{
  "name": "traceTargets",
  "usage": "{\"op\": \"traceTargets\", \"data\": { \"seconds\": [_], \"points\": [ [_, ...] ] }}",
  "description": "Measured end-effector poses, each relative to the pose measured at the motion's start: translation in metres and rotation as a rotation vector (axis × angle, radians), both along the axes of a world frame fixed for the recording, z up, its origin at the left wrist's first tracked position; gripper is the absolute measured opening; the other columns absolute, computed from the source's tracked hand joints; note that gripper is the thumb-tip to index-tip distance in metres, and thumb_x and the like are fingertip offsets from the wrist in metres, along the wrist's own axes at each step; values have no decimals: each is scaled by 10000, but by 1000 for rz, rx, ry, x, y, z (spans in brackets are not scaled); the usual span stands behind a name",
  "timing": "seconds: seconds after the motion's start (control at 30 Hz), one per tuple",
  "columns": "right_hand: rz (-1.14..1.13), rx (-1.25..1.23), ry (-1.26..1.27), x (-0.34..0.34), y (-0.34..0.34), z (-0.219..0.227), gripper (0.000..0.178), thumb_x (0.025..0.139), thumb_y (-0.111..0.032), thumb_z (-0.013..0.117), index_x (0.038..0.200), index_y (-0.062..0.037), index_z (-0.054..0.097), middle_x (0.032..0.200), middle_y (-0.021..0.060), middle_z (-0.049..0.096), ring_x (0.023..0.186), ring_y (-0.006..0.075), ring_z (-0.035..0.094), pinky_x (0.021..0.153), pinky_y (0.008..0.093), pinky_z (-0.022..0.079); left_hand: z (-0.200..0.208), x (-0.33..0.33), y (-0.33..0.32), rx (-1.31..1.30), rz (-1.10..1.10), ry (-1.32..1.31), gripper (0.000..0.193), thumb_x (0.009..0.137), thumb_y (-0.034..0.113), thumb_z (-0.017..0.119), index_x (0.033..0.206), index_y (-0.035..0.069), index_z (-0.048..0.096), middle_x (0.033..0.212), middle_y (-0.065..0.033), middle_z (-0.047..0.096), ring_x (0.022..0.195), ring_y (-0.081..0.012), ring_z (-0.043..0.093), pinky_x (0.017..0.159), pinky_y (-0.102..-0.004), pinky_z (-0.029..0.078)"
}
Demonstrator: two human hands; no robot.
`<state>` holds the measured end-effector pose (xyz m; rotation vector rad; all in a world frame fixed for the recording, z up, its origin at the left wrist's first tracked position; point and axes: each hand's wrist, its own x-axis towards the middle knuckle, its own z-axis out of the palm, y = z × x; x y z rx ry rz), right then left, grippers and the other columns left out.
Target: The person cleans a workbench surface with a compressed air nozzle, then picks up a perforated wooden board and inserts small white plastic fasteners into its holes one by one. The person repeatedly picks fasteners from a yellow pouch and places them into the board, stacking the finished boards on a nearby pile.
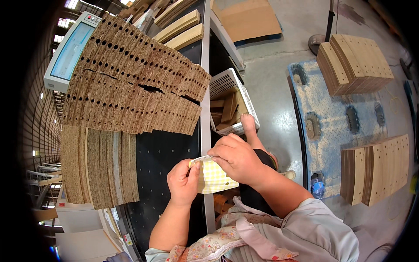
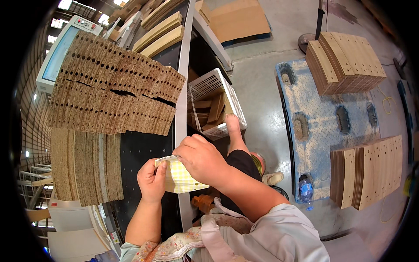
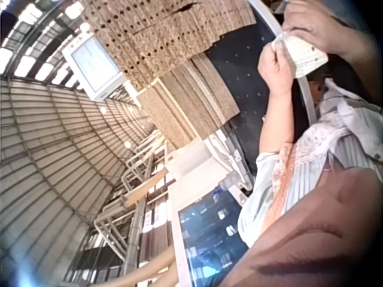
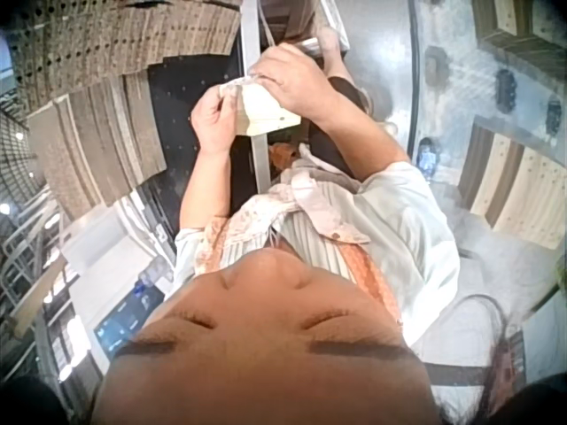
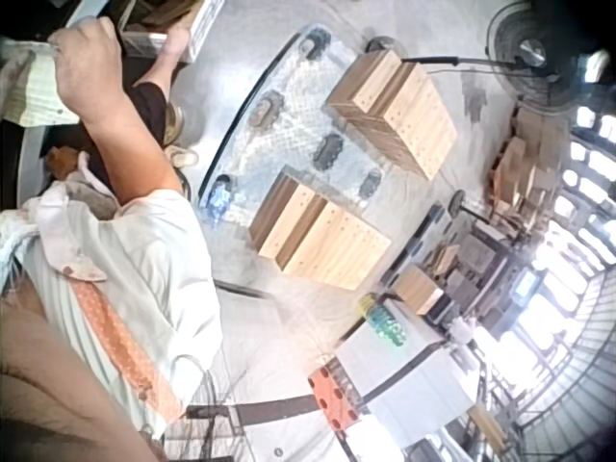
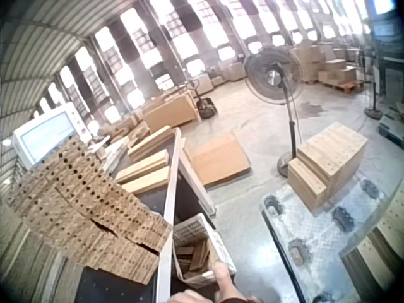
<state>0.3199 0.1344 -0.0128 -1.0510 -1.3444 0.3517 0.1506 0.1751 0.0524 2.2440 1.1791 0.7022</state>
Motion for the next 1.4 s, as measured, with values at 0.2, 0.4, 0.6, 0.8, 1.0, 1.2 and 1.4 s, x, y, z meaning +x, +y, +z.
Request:
{"op": "traceTargets", "data": {
  "seconds": [0.2,0.4,0.6,0.8,1.0,1.2,1.4],
  "points": [
    [18,-26,47,-5,3,-1,111,725,-7,669,827,-26,628,787,85,578,752,273,560,700,369,458,-2,-4,1,-45,3,-34,114,875,86,625,823,-15,615,691,-22,576,622,-74,497,564,-223,412],
    [32,-14,82,-10,6,-4,118,718,-3,634,810,-35,569,783,96,536,727,295,530,677,372,453,-4,-7,1,-123,38,-63,124,889,89,618,823,-16,608,717,11,582,655,-37,484,582,-198,406],
    [1,42,-28,-13,11,-14,82,737,-9,599,805,-33,560,769,92,524,723,288,531,650,374,457,-7,-4,4,-330,114,-167,115,895,83,604,846,-19,619,753,8,606,684,-35,508,622,-203,433],
    [87,61,57,-10,15,-24,69,743,-12,612,800,-23,574,769,97,543,732,270,555,648,344,471,-32,-16,28,-521,193,-341,100,912,72,575,909,-16,624,812,10,633,709,-42,541,654,-214,461],
    [195,-396,829,23,77,-42,47,828,-45,648,856,-27,615,804,-28,605,798,41,526,717,208,447,-59,-34,54,-38,-229,63,107,796,107,644,793,2,627,1166,-105,554,1234,-295,396,1011,-406,319],
    [183,-208,736,36,158,-84,64,832,-28,652,871,-30,601,816,-33,569,759,45,516,684,207,438,-60,-12,49,142,-278,365,34,738,51,660,758,24,656,1128,-133,592,1221,-365,447,1000,-433,351],
    [197,-155,650,36,174,-100,59,825,8,648,843,-19,599,825,-23,536,742,49,505,681,212,438,-62,-15,50,99,-235,358,44,702,85,660,739,64,669,1109,-102,616,1214,-347,448,1030,-482,296]
  ]
}}
